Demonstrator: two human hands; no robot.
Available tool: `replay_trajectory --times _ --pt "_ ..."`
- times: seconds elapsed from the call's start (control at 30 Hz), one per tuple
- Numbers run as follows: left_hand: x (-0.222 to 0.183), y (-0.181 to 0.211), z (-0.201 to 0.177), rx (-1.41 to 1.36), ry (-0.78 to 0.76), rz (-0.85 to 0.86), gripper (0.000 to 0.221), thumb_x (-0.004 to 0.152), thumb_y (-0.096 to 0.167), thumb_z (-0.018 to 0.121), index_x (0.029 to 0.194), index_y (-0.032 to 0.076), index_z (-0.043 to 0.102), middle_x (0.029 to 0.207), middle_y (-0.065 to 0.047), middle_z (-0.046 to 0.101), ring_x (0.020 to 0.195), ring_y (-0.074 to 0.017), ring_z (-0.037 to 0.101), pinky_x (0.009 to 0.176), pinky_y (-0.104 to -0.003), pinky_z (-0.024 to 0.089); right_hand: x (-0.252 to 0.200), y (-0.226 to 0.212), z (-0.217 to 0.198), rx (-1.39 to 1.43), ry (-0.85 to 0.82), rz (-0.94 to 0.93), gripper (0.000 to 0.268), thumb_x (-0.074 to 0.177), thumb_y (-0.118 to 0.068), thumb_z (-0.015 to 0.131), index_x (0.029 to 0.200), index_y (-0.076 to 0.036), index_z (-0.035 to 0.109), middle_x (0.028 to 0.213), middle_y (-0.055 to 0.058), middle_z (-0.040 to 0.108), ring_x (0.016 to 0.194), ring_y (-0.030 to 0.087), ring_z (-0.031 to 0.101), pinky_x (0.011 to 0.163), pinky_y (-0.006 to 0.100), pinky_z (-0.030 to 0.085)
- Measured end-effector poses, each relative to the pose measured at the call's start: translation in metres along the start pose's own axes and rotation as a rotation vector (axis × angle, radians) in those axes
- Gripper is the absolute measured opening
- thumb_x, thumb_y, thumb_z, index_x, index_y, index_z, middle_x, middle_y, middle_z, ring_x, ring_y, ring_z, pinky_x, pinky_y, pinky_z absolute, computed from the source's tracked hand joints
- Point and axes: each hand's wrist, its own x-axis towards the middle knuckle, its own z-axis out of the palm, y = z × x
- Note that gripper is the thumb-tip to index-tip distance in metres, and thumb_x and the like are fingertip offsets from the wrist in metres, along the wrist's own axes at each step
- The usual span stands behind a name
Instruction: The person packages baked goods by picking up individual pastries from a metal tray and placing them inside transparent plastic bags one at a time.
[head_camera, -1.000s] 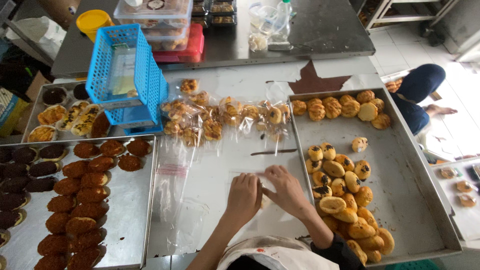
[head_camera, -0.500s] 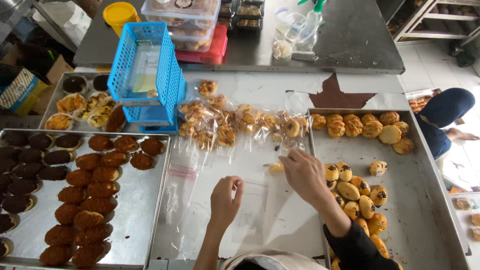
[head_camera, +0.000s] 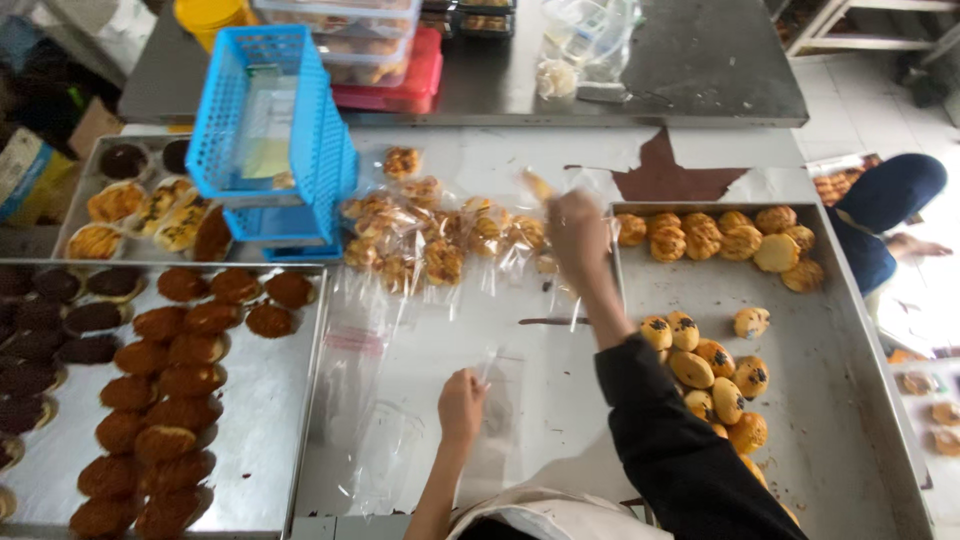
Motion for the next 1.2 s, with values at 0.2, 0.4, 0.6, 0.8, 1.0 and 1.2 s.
replay_trajectory --times 0.2,0.4,0.6,0.8,1.0,1.2 --pt "0.004 0.014 -0.033 -0.543 -0.051 -0.353 0.029 0.075 0.011 0.083 0.100 0.003 0.071 0.077 -0.006 0.078 0.070 -0.0155 0.074 0.065 -0.030 0.058 -0.076 0.027 0.058 0.932 -0.203 0.258 0.032 0.091 -0.016 0.066 0.122 -0.020 0.067 0.126 0.005 0.065 0.089 0.021 0.069 0.063 0.035 0.060" --pt "0.000 -0.003 -0.037 -0.522 -0.142 -0.354 0.018 0.086 0.014 0.077 0.099 0.002 0.078 0.083 -0.007 0.080 0.076 -0.0151 0.076 0.072 -0.030 0.059 -0.060 0.180 0.082 0.004 -0.028 0.324 0.071 0.078 -0.012 0.074 0.146 -0.004 0.054 0.135 0.017 0.063 0.133 0.039 0.050 0.103 0.050 0.046" --pt "0.002 0.006 -0.048 -0.135 0.106 0.138 0.019 0.093 0.013 0.068 0.105 0.002 0.077 0.091 -0.012 0.071 0.077 -0.0263 0.065 0.066 -0.035 0.054 -0.082 0.206 0.086 -0.011 -0.388 0.325 0.063 0.081 -0.023 0.081 0.139 -0.014 0.058 0.132 0.015 0.060 0.134 0.034 0.049 0.113 0.051 0.043" --pt "-0.002 0.007 -0.047 -0.413 0.124 -0.184 0.026 0.097 0.020 0.062 0.108 0.002 0.076 0.085 -0.009 0.077 0.071 -0.0183 0.072 0.067 -0.030 0.056 -0.104 0.182 0.046 0.397 -0.235 0.671 0.066 0.081 -0.031 0.085 0.139 -0.015 0.060 0.128 0.019 0.058 0.107 0.032 0.061 0.091 0.050 0.053" --pt "0.006 0.011 -0.047 -0.547 0.098 -0.255 0.024 0.098 0.021 0.067 0.101 0.000 0.076 0.083 -0.009 0.080 0.075 -0.0136 0.077 0.070 -0.027 0.059 -0.164 0.109 -0.036 1.149 -0.182 1.044 0.049 0.091 -0.032 0.071 0.136 -0.015 0.063 0.118 0.011 0.069 0.088 0.017 0.063 0.074 0.032 0.055" --pt "0.017 0.025 -0.060 -0.551 0.066 -0.145 0.020 0.094 0.017 0.071 0.095 -0.002 0.078 0.084 -0.008 0.081 0.078 -0.0120 0.077 0.071 -0.026 0.058 -0.250 0.042 -0.057 1.528 -0.246 1.007 0.034 0.098 -0.024 0.065 0.127 -0.004 0.067 0.117 0.007 0.073 0.108 0.013 0.067 0.091 0.026 0.056"
